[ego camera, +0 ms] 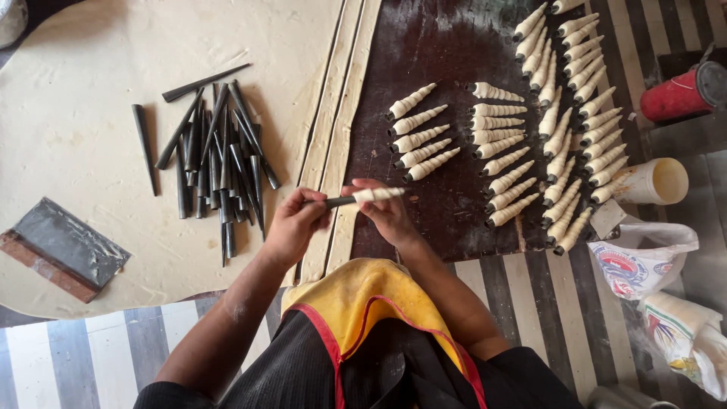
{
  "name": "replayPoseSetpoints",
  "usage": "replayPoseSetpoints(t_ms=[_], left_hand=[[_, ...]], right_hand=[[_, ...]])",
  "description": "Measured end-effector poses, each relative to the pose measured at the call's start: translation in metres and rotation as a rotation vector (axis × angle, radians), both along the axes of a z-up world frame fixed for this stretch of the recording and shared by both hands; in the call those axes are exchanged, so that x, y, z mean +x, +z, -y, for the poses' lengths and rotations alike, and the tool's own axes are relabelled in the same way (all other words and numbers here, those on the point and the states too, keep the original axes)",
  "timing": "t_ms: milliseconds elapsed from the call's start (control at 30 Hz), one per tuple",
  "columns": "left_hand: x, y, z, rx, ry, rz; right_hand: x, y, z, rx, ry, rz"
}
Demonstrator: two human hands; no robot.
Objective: The person cuts strips from a large sheet of dough using a bench scraper, then wraps each strip around a metal cone mold to form a spiral. The finished cones are placed on the table. Another person occasionally brushes the cones with a liquid.
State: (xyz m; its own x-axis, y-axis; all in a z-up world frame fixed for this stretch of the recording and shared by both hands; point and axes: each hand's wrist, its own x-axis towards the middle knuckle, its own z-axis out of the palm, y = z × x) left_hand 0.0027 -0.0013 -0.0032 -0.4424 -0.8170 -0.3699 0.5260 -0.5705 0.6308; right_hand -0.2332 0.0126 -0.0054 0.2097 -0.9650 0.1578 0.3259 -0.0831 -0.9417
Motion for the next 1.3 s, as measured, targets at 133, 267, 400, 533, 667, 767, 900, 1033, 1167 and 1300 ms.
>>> replayPoseSetpoints(t_ms=[133, 267, 400, 533, 667, 767, 900, 1033, 1167, 1300], left_hand=[[-0.004, 0.035, 0.006, -0.032, -0.018, -0.004], [-0.01, 0.025, 0.002, -0.001, 0.0, -0.058], [-0.008, 0.044, 0.001, 0.077, -0.014, -0.059], [-0.012, 0.029, -0.007, 0.131, -0.02, -0.098], [-0.014, 0.049, -0.008, 0.2, 0.005, -0.188], [-0.018, 0.04, -0.01, 0.172, 0.034, -0.148], [-0.025, 0.038, -0.012, 0.006, 0.091, 0.027], [-0.019, 0.042, -0.01, 0.138, 0.038, -0.075], [-0.019, 0.034, -0.012, 0.046, 0.064, -0.07], [-0.012, 0.044, -0.009, 0.158, -0.001, -0.031]], right_hand=[[0.002, 0.001, 0.004, 0.066, 0.021, -0.012], [0.002, 0.009, 0.003, -0.01, 0.014, -0.004], [-0.002, 0.002, -0.001, 0.01, -0.059, -0.191], [0.007, 0.014, -0.004, 0.059, -0.021, -0.072], [0.006, 0.008, -0.007, 0.035, -0.057, -0.092], [0.008, 0.007, -0.01, 0.076, -0.086, -0.072], [0.009, 0.004, -0.013, 0.248, -0.103, 0.068], [0.011, 0.009, -0.012, 0.138, -0.147, -0.038], [0.011, 0.005, -0.015, 0.11, -0.122, -0.077], [0.014, 0.013, -0.016, 0.154, -0.091, -0.057]])
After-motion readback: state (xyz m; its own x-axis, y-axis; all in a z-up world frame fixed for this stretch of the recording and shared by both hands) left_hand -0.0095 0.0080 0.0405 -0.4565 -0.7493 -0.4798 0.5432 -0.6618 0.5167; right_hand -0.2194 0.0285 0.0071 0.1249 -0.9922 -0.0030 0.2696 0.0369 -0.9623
